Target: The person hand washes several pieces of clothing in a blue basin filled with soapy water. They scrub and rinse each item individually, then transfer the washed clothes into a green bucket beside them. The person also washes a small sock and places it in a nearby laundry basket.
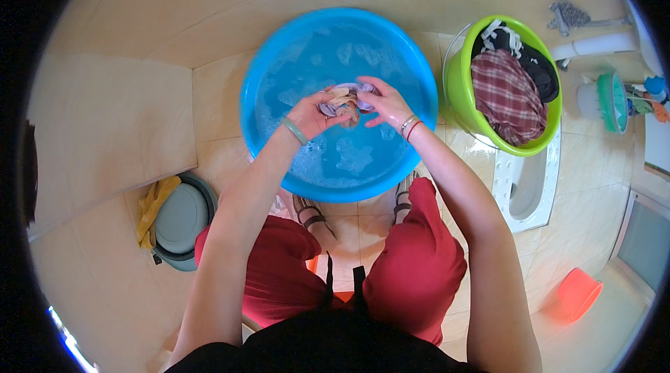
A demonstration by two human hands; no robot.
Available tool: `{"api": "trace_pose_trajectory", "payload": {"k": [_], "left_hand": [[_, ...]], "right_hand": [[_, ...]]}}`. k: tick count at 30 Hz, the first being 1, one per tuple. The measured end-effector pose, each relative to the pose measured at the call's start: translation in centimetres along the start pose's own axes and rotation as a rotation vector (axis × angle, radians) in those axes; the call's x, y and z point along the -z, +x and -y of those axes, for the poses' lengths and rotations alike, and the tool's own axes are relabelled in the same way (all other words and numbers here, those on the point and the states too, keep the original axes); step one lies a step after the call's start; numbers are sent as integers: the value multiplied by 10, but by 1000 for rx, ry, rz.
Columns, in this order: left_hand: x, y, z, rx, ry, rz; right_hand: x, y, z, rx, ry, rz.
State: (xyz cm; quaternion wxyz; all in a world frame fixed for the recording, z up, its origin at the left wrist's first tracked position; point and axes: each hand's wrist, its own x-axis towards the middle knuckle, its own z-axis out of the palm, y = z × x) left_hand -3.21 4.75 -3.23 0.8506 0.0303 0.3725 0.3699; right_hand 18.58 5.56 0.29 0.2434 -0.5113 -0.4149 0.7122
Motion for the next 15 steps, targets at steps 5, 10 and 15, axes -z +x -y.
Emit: {"api": "trace_pose_trajectory", "payload": {"k": [5, 10, 15], "left_hand": [[11, 11, 9, -155, 269, -361], [28, 6, 24, -332, 382, -546], [18, -8, 26, -473, 478, -408]], "right_hand": [[11, 17, -28, 177, -532, -239], [16, 29, -46, 266, -550, -354], [-3, 18, -18, 315, 19, -235]]}}
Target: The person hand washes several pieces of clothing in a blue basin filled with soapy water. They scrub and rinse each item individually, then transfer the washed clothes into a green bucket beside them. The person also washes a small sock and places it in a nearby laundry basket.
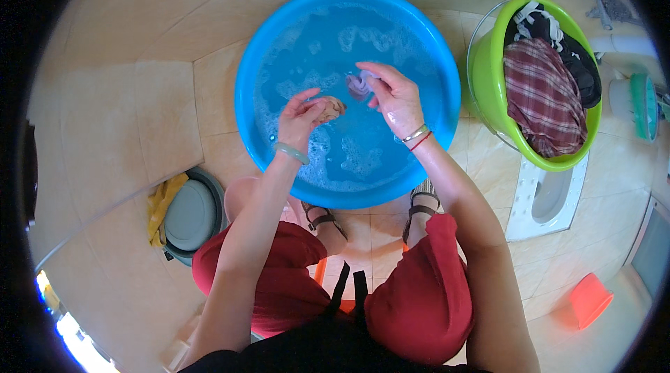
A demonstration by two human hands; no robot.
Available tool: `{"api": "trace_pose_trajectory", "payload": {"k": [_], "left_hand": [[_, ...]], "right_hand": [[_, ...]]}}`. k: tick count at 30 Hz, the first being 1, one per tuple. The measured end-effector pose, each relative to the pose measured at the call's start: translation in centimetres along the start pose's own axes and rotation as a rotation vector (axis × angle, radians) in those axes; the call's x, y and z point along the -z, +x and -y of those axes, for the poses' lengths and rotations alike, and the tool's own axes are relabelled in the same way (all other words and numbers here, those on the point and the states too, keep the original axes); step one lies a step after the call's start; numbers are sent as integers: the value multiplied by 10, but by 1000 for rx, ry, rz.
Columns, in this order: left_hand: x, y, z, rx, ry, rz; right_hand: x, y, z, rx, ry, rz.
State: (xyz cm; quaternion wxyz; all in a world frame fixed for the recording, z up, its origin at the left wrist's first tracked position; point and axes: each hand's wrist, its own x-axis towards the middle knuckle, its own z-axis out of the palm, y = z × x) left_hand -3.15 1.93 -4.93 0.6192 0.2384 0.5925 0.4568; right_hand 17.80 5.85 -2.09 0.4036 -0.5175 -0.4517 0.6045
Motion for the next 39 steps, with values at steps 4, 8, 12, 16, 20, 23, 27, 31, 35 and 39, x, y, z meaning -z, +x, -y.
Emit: {"api": "trace_pose_trajectory", "payload": {"k": [4, 8, 12, 16, 20, 23, 27, 31, 35, 39], "left_hand": [[-15, -10, -11, -129, 0, 166], [-18, -2, -9, -418, 410, 150], [16, 15, 16, -414, 885, -5], [12, 13, 20, -190, 289, -27], [-30, 1, -1, -241, 67, 25], [-40, -6, -8, -274, 22, 89], [-36, -9, -8, -272, 131, 150], [-9, -7, 10, -125, 563, 305], [-6, -4, 24, -388, 784, 262], [-26, 4, 40, -32, 249, 355]], "right_hand": [[-10, 3, -8, 311, -253, 146], [-1, 12, -39, 352, -441, 76], [19, 12, -33, 76, 57, -47], [28, 2, -22, -91, 15, -127], [10, 1, -25, 111, -102, -65], [-3, 0, -27, 212, -166, 80], [-17, -14, -29, 222, -379, 64], [-19, -25, -23, 248, -106, 79], [3, -19, -18, -283, 419, 258], [22, -1, -22, -399, 598, 302]]}}
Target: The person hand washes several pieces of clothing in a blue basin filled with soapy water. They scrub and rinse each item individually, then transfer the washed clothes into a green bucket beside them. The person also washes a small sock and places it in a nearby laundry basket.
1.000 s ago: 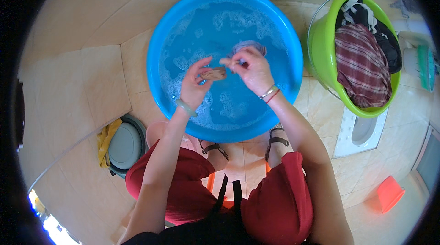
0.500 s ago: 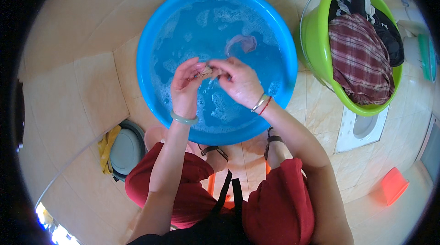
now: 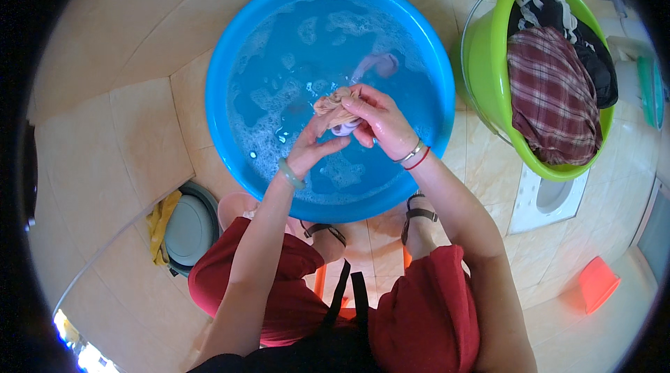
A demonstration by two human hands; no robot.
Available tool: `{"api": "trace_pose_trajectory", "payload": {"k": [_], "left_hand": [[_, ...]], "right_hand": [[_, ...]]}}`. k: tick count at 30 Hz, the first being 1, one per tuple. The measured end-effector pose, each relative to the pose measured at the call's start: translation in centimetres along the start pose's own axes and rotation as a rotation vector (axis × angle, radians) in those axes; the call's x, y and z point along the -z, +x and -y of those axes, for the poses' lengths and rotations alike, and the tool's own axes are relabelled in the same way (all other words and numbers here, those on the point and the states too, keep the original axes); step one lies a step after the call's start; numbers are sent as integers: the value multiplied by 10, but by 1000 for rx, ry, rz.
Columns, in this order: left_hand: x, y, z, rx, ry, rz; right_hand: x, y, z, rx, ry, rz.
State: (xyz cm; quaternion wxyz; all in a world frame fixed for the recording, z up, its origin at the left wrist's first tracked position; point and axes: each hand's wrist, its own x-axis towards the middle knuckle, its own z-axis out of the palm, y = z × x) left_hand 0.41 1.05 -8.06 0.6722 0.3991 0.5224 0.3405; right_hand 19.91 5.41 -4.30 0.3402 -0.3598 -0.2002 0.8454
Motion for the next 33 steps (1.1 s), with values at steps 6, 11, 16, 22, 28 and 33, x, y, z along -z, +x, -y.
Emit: {"api": "trace_pose_trajectory", "payload": {"k": [6, 11, 16, 22, 28, 33], "left_hand": [[1, 32, 14, -49, -107, -188], [-12, 41, 29, -142, -49, -311], [-12, 39, 38, 90, -265, -407], [-12, 51, 41, 319, -456, -392], [-2, 65, 33, 380, -1138, 148], [-10, 51, 1, 409, -1003, 46]], "right_hand": [[33, 28, 4, 683, -1461, -433], [31, 43, -6, 415, -1647, -556], [25, 36, -24, 267, -1825, -387], [58, 74, -68, 122, -1423, -458], [-34, 21, -46, 560, -1188, -146], [-70, 1, -45, 605, -1489, -118]]}}
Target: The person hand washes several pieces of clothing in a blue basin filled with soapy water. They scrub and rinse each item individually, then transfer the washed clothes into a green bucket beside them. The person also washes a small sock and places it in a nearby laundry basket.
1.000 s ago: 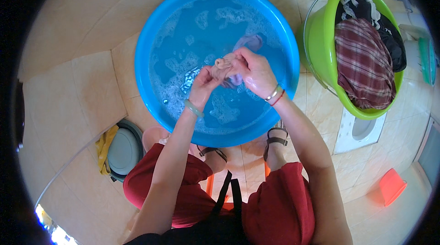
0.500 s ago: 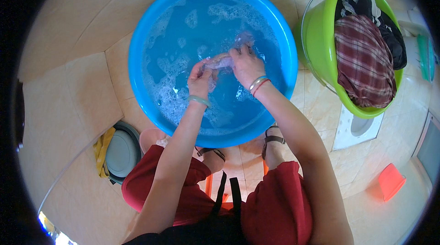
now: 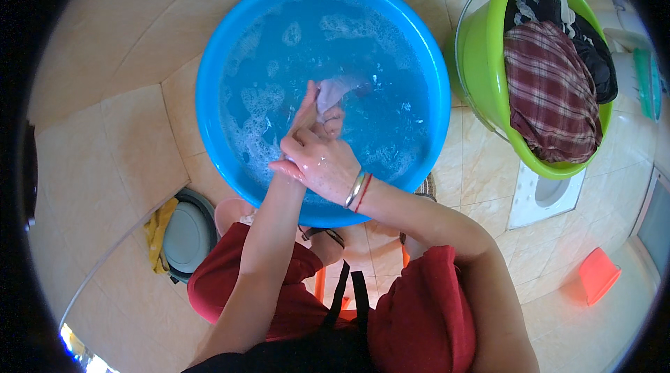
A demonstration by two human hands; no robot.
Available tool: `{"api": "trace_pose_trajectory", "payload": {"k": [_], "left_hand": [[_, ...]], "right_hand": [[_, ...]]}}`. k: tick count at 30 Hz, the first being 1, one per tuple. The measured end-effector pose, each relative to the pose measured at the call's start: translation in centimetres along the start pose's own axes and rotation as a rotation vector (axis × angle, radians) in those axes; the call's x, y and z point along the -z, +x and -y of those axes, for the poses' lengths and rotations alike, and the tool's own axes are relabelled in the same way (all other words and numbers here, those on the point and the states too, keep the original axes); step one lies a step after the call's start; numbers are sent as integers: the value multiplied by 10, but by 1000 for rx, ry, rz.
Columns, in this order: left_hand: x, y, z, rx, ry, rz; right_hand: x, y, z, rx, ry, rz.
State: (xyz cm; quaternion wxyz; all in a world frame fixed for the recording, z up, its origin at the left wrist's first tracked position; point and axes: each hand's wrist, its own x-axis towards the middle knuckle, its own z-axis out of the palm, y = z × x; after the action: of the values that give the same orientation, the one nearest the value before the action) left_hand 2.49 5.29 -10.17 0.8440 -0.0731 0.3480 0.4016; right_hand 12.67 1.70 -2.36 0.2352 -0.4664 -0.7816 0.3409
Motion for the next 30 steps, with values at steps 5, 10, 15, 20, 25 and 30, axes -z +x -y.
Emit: {"api": "trace_pose_trajectory", "payload": {"k": [5, 10, 15, 20, 25, 30], "left_hand": [[-7, -6, 16, -339, 298, -298], [-12, -24, -4, -41, 444, -154], [43, -9, -27, -157, 429, -143], [50, -2, -8, -398, 397, -369], [22, 0, -17, -2, 2, -51], [-19, -20, -18, -94, 82, -64]], "right_hand": [[-8, 22, -42, 55, -349, -115], [-10, 33, -92, -313, 439, -336], [-14, 20, -108, -520, 405, 47], [-36, 16, -121, -570, -7, -17], [-32, 19, -82, -242, 152, -215], [-11, 9, 5, 69, 42, -134]]}}
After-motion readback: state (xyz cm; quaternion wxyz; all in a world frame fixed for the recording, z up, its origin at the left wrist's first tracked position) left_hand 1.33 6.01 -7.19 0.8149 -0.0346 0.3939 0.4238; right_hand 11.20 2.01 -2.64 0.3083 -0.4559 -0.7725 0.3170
